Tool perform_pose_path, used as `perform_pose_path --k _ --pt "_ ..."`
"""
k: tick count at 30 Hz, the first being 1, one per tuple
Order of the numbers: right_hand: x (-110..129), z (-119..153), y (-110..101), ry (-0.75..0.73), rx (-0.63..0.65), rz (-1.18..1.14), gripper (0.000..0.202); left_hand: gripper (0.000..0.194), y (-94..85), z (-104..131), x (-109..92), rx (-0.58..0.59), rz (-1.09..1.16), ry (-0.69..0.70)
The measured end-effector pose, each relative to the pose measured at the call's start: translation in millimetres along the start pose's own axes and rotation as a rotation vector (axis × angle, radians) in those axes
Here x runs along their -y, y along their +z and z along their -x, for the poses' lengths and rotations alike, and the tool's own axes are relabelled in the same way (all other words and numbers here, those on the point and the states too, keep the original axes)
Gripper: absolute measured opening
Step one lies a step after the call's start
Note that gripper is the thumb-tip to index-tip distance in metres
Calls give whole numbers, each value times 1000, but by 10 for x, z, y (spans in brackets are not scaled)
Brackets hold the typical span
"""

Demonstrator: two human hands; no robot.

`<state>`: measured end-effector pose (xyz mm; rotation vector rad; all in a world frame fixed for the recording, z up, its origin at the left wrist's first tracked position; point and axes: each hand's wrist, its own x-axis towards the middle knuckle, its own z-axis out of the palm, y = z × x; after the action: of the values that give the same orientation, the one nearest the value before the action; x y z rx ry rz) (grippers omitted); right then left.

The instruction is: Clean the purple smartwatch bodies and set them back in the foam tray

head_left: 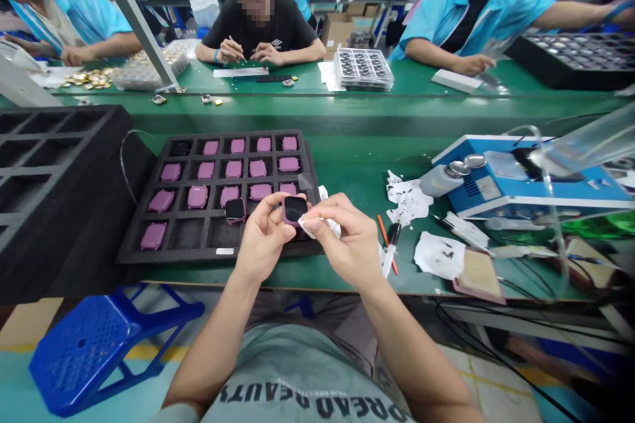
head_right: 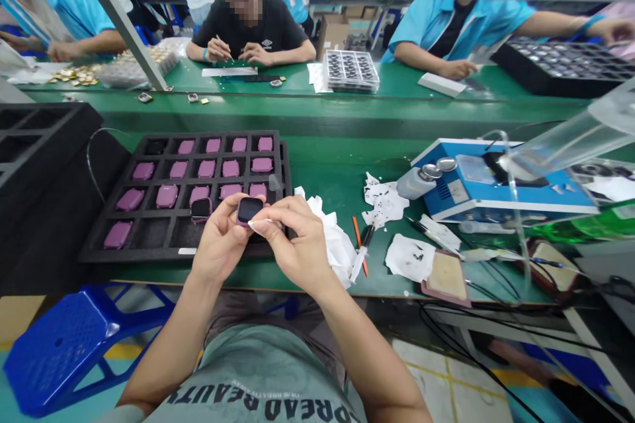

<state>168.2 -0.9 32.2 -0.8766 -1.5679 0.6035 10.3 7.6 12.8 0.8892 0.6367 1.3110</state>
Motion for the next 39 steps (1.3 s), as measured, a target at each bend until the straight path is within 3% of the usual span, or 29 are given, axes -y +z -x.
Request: perform_pose_path --k 3,9,14,17,20,25,27,30,33,37,39 --pt "47 -14 -38 -51 -3 113 11 61 14 -11 27 -47 -41 2" --pt "136 -95 -160 -182 133 385 14 59 51 3 98 -125 -134 -41" --pt "-164 2 -298 -169 130 530 11 58 42 16 115 -166 -128 32" --pt "-315 73 -394 -86 81 494 13 61 62 26 95 -124 -151 18" --pt "-214 107 -464 -54 11 386 11 65 110 38 72 -106 -215 -29" --pt "31 26 -423 -190 188 408 12 65 155 50 86 -105 -287 -122" --pt "-13 -60 -391 -233 231 540 13 65 155 49 102 -83 -294 -124" --pt "-124 -172 -409 -237 182 675 14 66 153 41 111 -67 -290 -101" --pt "-120 -161 -479 -197 145 579 12 66 154 34 102 -82 -284 -96" --pt "-54 -59 -504 -199 299 420 11 62 143 23 104 -53 -293 -96" --pt "-102 -76 -484 -220 285 471 12 62 132 15 109 -38 -302 -84"
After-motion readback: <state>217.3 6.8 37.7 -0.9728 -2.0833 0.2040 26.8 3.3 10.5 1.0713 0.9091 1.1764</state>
